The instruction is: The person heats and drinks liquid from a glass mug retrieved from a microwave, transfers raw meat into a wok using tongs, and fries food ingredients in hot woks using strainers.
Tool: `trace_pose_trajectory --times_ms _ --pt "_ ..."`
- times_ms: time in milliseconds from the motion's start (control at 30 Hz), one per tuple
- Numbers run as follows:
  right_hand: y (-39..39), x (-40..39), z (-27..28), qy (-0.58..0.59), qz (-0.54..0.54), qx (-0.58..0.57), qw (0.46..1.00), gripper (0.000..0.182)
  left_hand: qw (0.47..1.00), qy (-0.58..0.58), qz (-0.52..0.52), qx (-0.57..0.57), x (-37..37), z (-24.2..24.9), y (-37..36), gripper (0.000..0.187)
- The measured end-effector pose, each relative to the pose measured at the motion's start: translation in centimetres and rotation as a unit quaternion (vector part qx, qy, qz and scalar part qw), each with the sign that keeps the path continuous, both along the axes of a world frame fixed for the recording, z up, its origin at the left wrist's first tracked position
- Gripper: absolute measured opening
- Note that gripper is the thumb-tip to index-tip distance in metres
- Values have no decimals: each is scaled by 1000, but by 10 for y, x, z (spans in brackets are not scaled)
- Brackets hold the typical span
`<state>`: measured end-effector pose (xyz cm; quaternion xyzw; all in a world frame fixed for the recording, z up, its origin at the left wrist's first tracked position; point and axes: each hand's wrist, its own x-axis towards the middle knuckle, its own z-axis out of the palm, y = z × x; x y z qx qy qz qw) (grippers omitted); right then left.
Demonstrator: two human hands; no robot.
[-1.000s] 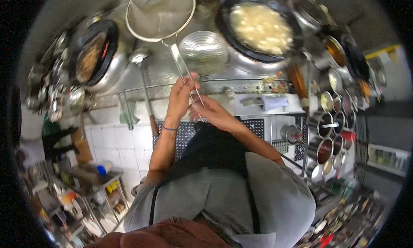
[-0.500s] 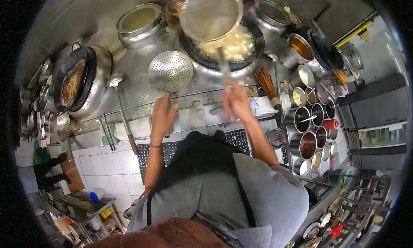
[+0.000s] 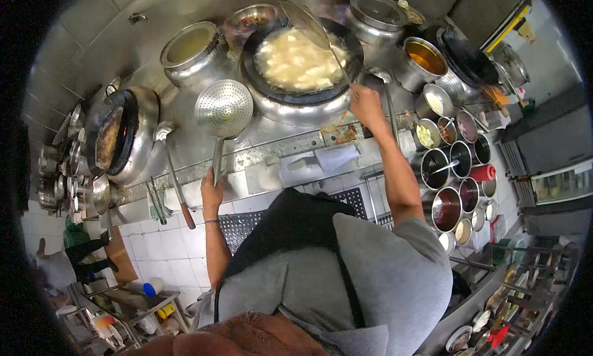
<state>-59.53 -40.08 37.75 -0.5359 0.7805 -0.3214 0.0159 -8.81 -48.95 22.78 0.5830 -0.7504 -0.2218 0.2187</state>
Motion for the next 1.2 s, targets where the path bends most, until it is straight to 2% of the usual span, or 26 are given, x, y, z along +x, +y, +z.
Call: trace_pose_trajectory --times_ms 33,133,167,233,267,300,367,467,533,600,633,700,767,800,867,900,1000,1100,1200 --pt "18 4 17 -7 6 -7 1000 22 999 -26 27 -2 1 5 -2 51" --pt "46 15 29 -63 35 -5 997 19 994 -28 -19 -108 -41 56 1 46" --pt "50 16 28 -88 45 1 995 18 987 -12 -41 -155 -68 58 0 39" --pt "22 9 -2 -59 67 61 994 21 976 55 -142 -157 -148 114 14 38" --pt "9 6 -13 -43 76 89 992 23 953 97 -193 -215 -185 115 15 37" --pt "3 9 -13 -97 61 72 991 24 947 112 -219 -206 -220 134 18 35" --pt "-14 14 -7 -199 35 28 979 26 923 124 -247 -266 -279 144 14 36" --pt "-8 -8 -2 -87 12 -93 992 27 933 93 -277 -211 -326 135 -2 26" --pt "-6 -38 -1 -14 -41 -69 997 30 940 60 -274 -194 -339 136 -9 22" --pt "-10 -71 -16 78 -26 -102 991 28 951 25 -258 -167 -348 129 -25 23" --pt "-5 -68 -14 -22 -42 -28 998 24 956 9 -251 -154 -349 126 -28 25" --pt "-4 -63 -5 -217 -71 113 967 17 952 2 -274 -136 -346 118 -31 27" --pt "14 -37 4 -417 -64 67 904 8 946 20 -274 -171 -345 113 -40 27" --pt "23 -24 6 -512 -58 47 856 5 945 34 -272 -180 -347 107 -45 27" --pt "26 -14 11 -578 -50 56 812 5 941 65 -270 -193 -349 106 -44 26" --pt "27 -12 11 -611 -49 60 788 6 949 45 -269 -156 -350 105 -42 23" --pt "3 -24 -9 -670 -14 77 738 7 948 64 -266 -164 -336 120 -23 19" --pt "16 -25 7 -715 17 119 689 7 910 178 -256 -274 -299 134 7 22" --pt "13 -37 3 -754 29 131 643 13 908 239 -290 -184 -257 129 22 27"
